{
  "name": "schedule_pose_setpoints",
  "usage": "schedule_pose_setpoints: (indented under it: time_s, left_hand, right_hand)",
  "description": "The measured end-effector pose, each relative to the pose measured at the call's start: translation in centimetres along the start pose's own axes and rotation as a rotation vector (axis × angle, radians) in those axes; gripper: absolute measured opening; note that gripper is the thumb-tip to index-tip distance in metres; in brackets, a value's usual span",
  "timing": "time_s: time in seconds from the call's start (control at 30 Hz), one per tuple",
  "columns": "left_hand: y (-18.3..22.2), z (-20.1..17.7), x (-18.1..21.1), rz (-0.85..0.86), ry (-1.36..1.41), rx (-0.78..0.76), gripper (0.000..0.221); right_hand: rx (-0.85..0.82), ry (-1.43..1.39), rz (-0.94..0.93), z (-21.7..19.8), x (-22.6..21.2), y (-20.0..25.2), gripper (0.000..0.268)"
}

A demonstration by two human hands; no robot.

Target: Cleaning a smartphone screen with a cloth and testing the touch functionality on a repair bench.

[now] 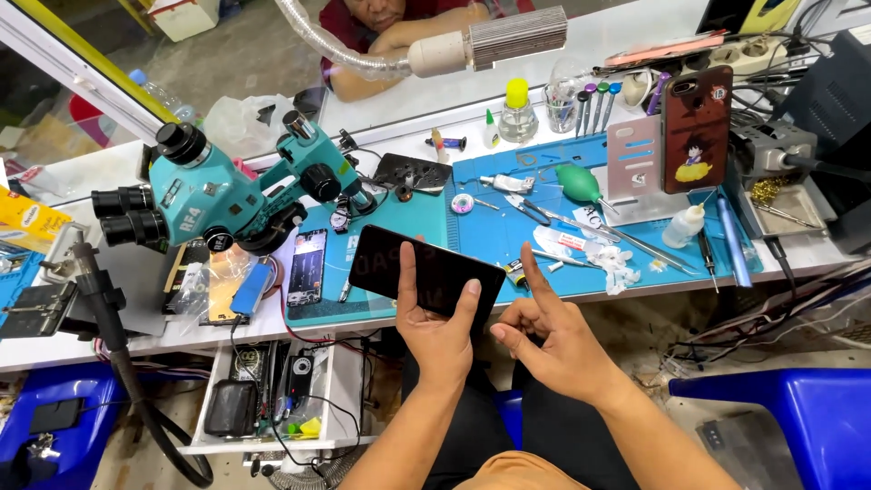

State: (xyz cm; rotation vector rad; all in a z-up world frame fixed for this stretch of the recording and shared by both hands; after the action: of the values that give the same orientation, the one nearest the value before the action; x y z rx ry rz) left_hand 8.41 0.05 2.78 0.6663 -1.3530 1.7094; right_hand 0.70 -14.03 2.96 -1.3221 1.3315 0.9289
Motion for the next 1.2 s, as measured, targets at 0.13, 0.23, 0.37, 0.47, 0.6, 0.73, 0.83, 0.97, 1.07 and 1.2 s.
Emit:
schedule_pose_setpoints:
  time_s: [0.13, 0.23, 0.37, 0.47, 0.6, 0.73, 0.83, 0.97, 1.07, 1.2]
  left_hand:
    - [0.4, -0.4, -0.6, 0.010, 0.016, 0.016, 0.089]
    - [0.5, -0.7, -1.4, 0.033, 0.043, 0.027, 0.091]
    - [0.7, -1.3, -2.5, 0.070, 0.078, 0.045, 0.094]
    - [0.8, -1.6, -3.2, 0.094, 0.101, 0.055, 0.097]
    - [0.8, -1.9, -3.5, 0.131, 0.137, 0.072, 0.100]
    - [-0.3, -0.8, -2.7, 0.004, 0.292, 0.123, 0.094]
    - [1.2, 0.1, -4.2, -0.367, 0.424, 0.229, 0.091]
    - [2.4, 1.2, -4.5, -0.526, 0.515, 0.213, 0.084]
    - [3.1, 2.2, -4.0, -0.593, 0.567, 0.161, 0.081]
    - [4.9, 4.3, -3.0, -0.733, 0.683, -0.023, 0.085]
  right_hand:
    - [0.116, -0.082, -0.138, -0.4, -1.0, -0.3, 0.090]
    - [0.142, -0.076, -0.140, -0.4, -1.0, -0.4, 0.091]
    - [0.168, -0.088, -0.114, -0.4, -0.4, -0.7, 0.094]
    - [0.164, -0.146, -0.070, -0.5, 0.2, -0.7, 0.095]
    - [0.103, -0.244, -0.027, -0.2, 0.3, -0.6, 0.093]
    - [0.020, -0.366, -0.019, -0.2, 0.1, -0.6, 0.091]
    - [-0.001, -0.414, 0.021, -0.2, 0.6, -0.8, 0.091]
    - [-0.023, -0.476, 0.043, -0.1, 1.4, -0.9, 0.095]
    - [0.007, -0.394, 0.068, -0.5, 2.5, -0.9, 0.102]
    - [0.148, -0.166, 0.071, -1.5, 4.7, -0.6, 0.107]
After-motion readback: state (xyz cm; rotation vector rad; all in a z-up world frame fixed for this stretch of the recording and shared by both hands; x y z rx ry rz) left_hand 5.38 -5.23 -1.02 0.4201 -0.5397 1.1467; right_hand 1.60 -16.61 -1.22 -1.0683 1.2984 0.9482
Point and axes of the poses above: each hand's wrist, its own y-axis away from the middle knuckle, its own z-axis out of the palm, x = y × z, the point moved 9 cm from there along -y, towards the middle knuckle, and after that the axes turned 14 degrees about z, right-handed, at the moved point
